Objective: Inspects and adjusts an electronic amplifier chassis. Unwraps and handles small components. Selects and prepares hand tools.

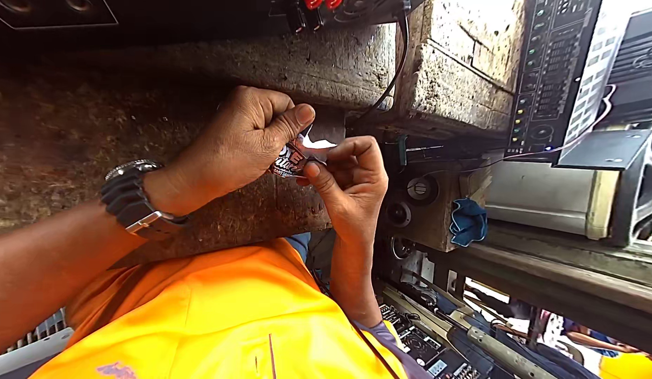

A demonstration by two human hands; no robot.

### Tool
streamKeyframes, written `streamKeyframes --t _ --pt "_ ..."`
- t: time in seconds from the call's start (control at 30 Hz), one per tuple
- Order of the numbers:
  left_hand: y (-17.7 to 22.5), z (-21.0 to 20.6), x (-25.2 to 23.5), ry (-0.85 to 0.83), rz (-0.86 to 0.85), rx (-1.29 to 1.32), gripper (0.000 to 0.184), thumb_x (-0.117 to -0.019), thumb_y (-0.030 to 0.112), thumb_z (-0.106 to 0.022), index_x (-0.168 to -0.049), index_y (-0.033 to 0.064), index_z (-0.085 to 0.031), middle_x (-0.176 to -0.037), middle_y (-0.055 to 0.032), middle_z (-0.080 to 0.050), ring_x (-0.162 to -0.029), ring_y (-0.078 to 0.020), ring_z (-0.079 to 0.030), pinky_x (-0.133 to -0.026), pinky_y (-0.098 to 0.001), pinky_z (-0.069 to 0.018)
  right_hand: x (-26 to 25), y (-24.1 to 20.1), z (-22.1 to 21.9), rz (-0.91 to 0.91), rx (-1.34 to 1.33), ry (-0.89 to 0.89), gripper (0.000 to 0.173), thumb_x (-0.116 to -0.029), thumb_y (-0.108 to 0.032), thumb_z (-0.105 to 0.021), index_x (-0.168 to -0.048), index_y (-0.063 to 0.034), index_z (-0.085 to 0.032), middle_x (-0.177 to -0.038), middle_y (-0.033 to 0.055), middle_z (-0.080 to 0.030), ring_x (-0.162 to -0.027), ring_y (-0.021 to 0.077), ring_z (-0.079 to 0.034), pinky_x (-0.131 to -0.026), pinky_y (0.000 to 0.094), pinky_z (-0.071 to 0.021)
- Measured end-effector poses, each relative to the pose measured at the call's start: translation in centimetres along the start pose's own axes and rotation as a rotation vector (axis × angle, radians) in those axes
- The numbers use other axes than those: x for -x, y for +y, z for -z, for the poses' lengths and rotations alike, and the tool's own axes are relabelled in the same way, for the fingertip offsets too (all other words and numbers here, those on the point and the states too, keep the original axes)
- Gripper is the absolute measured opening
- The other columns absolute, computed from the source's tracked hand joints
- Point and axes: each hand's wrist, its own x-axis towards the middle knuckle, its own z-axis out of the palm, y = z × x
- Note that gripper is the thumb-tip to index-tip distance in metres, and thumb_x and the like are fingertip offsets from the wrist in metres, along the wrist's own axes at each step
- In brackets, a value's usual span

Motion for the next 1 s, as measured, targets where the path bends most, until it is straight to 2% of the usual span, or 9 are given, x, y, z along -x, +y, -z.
streamKeyframes --t 0.1,0.2,0.3,0.37,0.47,0.57,0.8,0.9,1.0 --pt "0.2 0.1 0.1 -0.015 0.08 0.054 0.035 -0.1096 0.024 -0.048 -0.08 0.0094 -0.061 -0.067 0.0005 -0.062 -0.058 -0.0062 -0.062 -0.051 -0.0195 -0.0522 -0.1 0.2 0.0 0.007 -0.098 0.047 0.038 -0.0871 0.013 -0.07 -0.115 -0.0062 -0.052 -0.105 0.0091 -0.066 -0.093 0.0165 -0.071 -0.082 0.0323 -0.063" --pt "0.5 0.2 0.2 -0.076 0.164 0.084 0.032 -0.1097 0.033 -0.046 -0.095 0.0077 -0.059 -0.076 -0.0042 -0.067 -0.06 -0.0136 -0.068 -0.044 -0.0265 -0.0567 0.1 0.2 -0.3 0.047 0.046 0.162 0.027 -0.0871 0.008 -0.074 -0.106 -0.0044 -0.061 -0.095 0.0066 -0.067 -0.081 0.014 -0.07 -0.071 0.0287 -0.0635" --pt "0.8 0.2 0.3 -0.099 0.218 0.115 0.025 -0.1069 0.03 -0.054 -0.105 0.0053 -0.059 -0.081 -0.0065 -0.069 -0.063 -0.0157 -0.071 -0.047 -0.0284 -0.0598 0.1 0.4 -0.5 0.065 0.129 0.171 0.027 -0.0893 0.007 -0.074 -0.114 0.0018 -0.066 -0.105 0.0092 -0.07 -0.086 0.015 -0.072 -0.073 0.0284 -0.0645" --pt "0.9 0.2 0.3 -0.09 0.255 0.118 0.018 -0.1045 0.022 -0.06 -0.103 0.0041 -0.061 -0.083 -0.0062 -0.07 -0.066 -0.0134 -0.071 -0.055 -0.0258 -0.0609 0.1 0.5 -0.4 0.078 0.169 0.142 0.033 -0.0904 0.007 -0.073 -0.123 0.0051 -0.067 -0.115 0.0121 -0.069 -0.091 0.016 -0.072 -0.076 0.0284 -0.0645" --pt "0.9 0.4 0.4 -0.155 0.294 0.154 0.01 -0.099 0.009 -0.066 -0.107 0.0041 -0.062 -0.092 -0.0063 -0.071 -0.078 -0.0118 -0.07 -0.069 -0.0225 -0.059 -0.1 0.3 0.2 0.055 0.181 0.091 0.035 -0.0929 0.001 -0.072 -0.126 0.0071 -0.064 -0.113 0.0116 -0.068 -0.087 0.013 -0.071 -0.075 0.0265 -0.0633" --pt "0.4 0.7 0.4 -0.259 0.252 0.215 0.033 -0.0895 -0.003 -0.073 -0.12 0.0021 -0.062 -0.107 -0.009 -0.072 -0.095 -0.0144 -0.073 -0.084 -0.0253 -0.0618 -0.6 0.3 0.8 0.018 0.121 0.101 0.025 -0.0976 -0.003 -0.067 -0.119 0.0095 -0.066 -0.1 0.0113 -0.072 -0.076 0.0105 -0.069 -0.068 0.0258 -0.0617" --pt "0.1 1.2 0.0 -0.269 0.223 0.124 0.055 -0.0738 -0.015 -0.08 -0.12 0.0037 -0.058 -0.107 -0.011 -0.072 -0.092 -0.0181 -0.074 -0.08 -0.0291 -0.0648 -1.1 0.4 1.0 -0.159 -0.148 0.136 0.019 -0.088 0.011 -0.067 -0.107 0.0081 -0.065 -0.091 0.0147 -0.071 -0.071 0.0163 -0.07 -0.06 0.0302 -0.062" --pt "0.2 1.4 0.0 -0.262 0.23 0.091 0.056 -0.0706 -0.014 -0.082 -0.118 0.0047 -0.058 -0.103 -0.0098 -0.071 -0.088 -0.0169 -0.074 -0.076 -0.0278 -0.0646 -1.3 0.6 1.0 -0.264 -0.243 0.176 0.032 -0.0874 0.01 -0.066 -0.116 0.0016 -0.055 -0.09 0.0132 -0.069 -0.071 0.0154 -0.07 -0.058 0.0289 -0.0608" --pt "0.6 1.4 0.0 -0.233 0.254 0.077 0.058 -0.0682 -0.015 -0.083 -0.117 0.0057 -0.06 -0.097 -0.0107 -0.071 -0.08 -0.0183 -0.073 -0.069 -0.028 -0.0643 -1.5 0.8 0.8 -0.345 -0.261 0.229 0.043 -0.0894 0.007 -0.061 -0.131 0.0036 -0.051 -0.091 0.0128 -0.067 -0.07 0.0154 -0.068 -0.058 0.0289 -0.0593"
